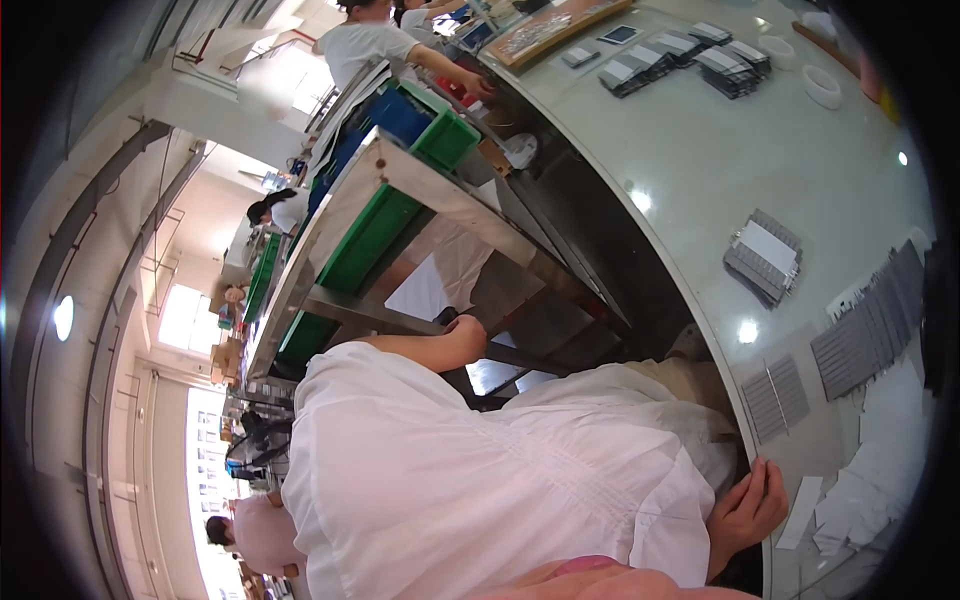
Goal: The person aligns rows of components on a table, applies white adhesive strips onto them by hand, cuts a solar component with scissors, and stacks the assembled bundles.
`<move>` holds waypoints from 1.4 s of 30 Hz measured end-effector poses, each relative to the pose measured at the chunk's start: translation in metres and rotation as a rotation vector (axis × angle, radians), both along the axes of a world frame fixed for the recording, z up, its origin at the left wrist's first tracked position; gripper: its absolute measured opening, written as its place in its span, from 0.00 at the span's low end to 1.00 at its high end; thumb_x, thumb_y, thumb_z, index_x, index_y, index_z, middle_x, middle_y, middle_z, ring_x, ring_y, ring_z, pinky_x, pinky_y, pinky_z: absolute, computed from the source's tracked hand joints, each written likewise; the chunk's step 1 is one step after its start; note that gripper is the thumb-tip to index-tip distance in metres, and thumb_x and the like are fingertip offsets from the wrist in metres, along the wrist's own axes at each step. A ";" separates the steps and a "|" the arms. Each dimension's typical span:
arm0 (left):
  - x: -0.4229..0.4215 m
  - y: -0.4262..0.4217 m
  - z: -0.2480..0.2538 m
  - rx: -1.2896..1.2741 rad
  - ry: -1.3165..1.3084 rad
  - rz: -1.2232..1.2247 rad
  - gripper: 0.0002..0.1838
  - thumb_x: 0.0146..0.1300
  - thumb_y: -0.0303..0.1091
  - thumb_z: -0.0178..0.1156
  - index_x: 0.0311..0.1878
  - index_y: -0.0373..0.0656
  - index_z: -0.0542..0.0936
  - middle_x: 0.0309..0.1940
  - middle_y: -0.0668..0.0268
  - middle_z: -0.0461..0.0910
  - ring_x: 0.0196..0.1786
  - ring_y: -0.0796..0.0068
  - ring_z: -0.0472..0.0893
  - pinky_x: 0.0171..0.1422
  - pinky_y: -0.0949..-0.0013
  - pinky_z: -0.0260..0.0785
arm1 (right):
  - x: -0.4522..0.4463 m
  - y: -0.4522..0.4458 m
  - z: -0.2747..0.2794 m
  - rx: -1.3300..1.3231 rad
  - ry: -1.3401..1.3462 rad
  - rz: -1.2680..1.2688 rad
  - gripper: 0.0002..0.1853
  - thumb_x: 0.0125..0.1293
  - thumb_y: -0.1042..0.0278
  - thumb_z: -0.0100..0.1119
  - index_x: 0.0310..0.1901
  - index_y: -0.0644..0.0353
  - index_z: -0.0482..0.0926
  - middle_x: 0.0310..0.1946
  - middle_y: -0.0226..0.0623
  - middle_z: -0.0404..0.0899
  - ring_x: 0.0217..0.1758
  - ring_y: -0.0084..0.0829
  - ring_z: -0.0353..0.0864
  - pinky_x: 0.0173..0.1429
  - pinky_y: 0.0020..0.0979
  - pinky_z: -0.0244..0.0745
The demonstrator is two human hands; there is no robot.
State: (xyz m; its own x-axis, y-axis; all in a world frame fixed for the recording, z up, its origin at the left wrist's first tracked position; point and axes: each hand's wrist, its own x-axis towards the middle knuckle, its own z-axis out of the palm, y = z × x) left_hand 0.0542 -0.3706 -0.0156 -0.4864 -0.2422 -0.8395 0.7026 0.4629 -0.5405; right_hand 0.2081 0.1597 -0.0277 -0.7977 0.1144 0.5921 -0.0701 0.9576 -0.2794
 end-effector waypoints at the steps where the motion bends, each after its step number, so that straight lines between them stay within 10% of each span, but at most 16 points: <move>1: -0.005 0.001 -0.001 -0.052 -0.005 0.007 0.12 0.63 0.36 0.65 0.47 0.49 0.92 0.44 0.64 0.92 0.42 0.59 0.91 0.29 0.51 0.82 | -0.002 -0.002 0.000 0.001 0.005 -0.010 0.13 0.77 0.74 0.56 0.55 0.64 0.87 0.56 0.42 0.84 0.53 0.44 0.81 0.56 0.41 0.75; 6: 0.006 0.027 -0.001 0.027 0.052 -0.217 0.11 0.63 0.37 0.65 0.45 0.48 0.91 0.35 0.62 0.91 0.37 0.59 0.91 0.29 0.53 0.79 | 0.006 0.001 0.004 -0.068 0.024 0.020 0.13 0.78 0.74 0.54 0.55 0.67 0.86 0.54 0.46 0.84 0.53 0.45 0.81 0.56 0.43 0.75; 8: -0.014 0.087 0.021 0.680 0.253 -0.069 0.10 0.69 0.39 0.62 0.39 0.46 0.88 0.31 0.58 0.89 0.35 0.55 0.90 0.34 0.53 0.81 | -0.001 -0.004 0.005 -0.111 0.104 0.070 0.13 0.77 0.75 0.53 0.55 0.69 0.85 0.53 0.47 0.83 0.51 0.46 0.82 0.55 0.44 0.76; 14: -0.185 0.183 -0.096 2.128 1.199 1.338 0.08 0.79 0.31 0.48 0.50 0.38 0.75 0.37 0.51 0.85 0.40 0.62 0.88 0.42 0.60 0.82 | -0.077 -0.050 0.094 -0.183 -0.140 0.434 0.18 0.67 0.75 0.64 0.58 0.69 0.82 0.56 0.51 0.80 0.56 0.52 0.81 0.60 0.48 0.77; 16: -0.278 0.192 -0.170 1.894 1.873 1.490 0.09 0.78 0.32 0.53 0.52 0.37 0.76 0.43 0.45 0.85 0.43 0.49 0.87 0.46 0.51 0.80 | -0.122 -0.068 0.135 -0.051 -0.306 0.480 0.24 0.62 0.74 0.69 0.60 0.68 0.80 0.62 0.51 0.78 0.65 0.52 0.78 0.66 0.48 0.76; 20: -0.333 0.159 -0.184 1.493 2.306 1.608 0.11 0.75 0.31 0.56 0.47 0.31 0.79 0.44 0.43 0.87 0.45 0.44 0.88 0.51 0.50 0.81 | -0.199 -0.098 0.157 0.150 -0.351 0.677 0.28 0.60 0.70 0.72 0.62 0.69 0.78 0.68 0.49 0.75 0.73 0.51 0.73 0.75 0.49 0.70; 25: -0.405 0.145 -0.182 1.792 2.280 1.923 0.15 0.74 0.35 0.62 0.48 0.28 0.80 0.40 0.46 0.86 0.42 0.52 0.87 0.51 0.54 0.79 | -0.334 -0.100 0.129 0.408 -0.450 0.706 0.37 0.63 0.56 0.75 0.67 0.69 0.75 0.74 0.52 0.71 0.80 0.46 0.67 0.82 0.45 0.64; 36: -0.556 -0.014 -0.185 2.033 2.378 1.193 0.18 0.67 0.35 0.68 0.50 0.32 0.77 0.40 0.54 0.82 0.41 0.59 0.81 0.52 0.57 0.76 | -0.408 -0.106 0.141 0.436 -1.079 0.655 0.52 0.62 0.43 0.75 0.79 0.65 0.63 0.82 0.55 0.56 0.86 0.50 0.56 0.85 0.45 0.59; 40: -0.636 -0.103 -0.203 2.158 2.156 0.912 0.28 0.72 0.36 0.66 0.69 0.30 0.74 0.64 0.46 0.81 0.67 0.55 0.81 0.71 0.58 0.72 | -0.444 -0.100 0.082 0.443 -0.620 0.960 0.51 0.63 0.30 0.67 0.81 0.51 0.63 0.85 0.49 0.52 0.88 0.52 0.48 0.87 0.57 0.46; 42: -0.626 -0.107 -0.165 2.495 1.687 1.156 0.29 0.72 0.37 0.67 0.70 0.31 0.74 0.65 0.44 0.80 0.69 0.56 0.80 0.71 0.59 0.73 | -0.464 -0.101 0.069 0.425 -0.579 1.039 0.51 0.63 0.24 0.61 0.82 0.44 0.64 0.86 0.44 0.50 0.89 0.51 0.44 0.88 0.62 0.39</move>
State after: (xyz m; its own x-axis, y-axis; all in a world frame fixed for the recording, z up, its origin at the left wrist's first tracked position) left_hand -0.5721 -0.4778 -0.1810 -0.7266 -0.6376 0.2559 0.2511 0.1003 0.9628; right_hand -0.2554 0.0586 0.0408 -0.5508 -0.8338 -0.0370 -0.8123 0.5457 -0.2057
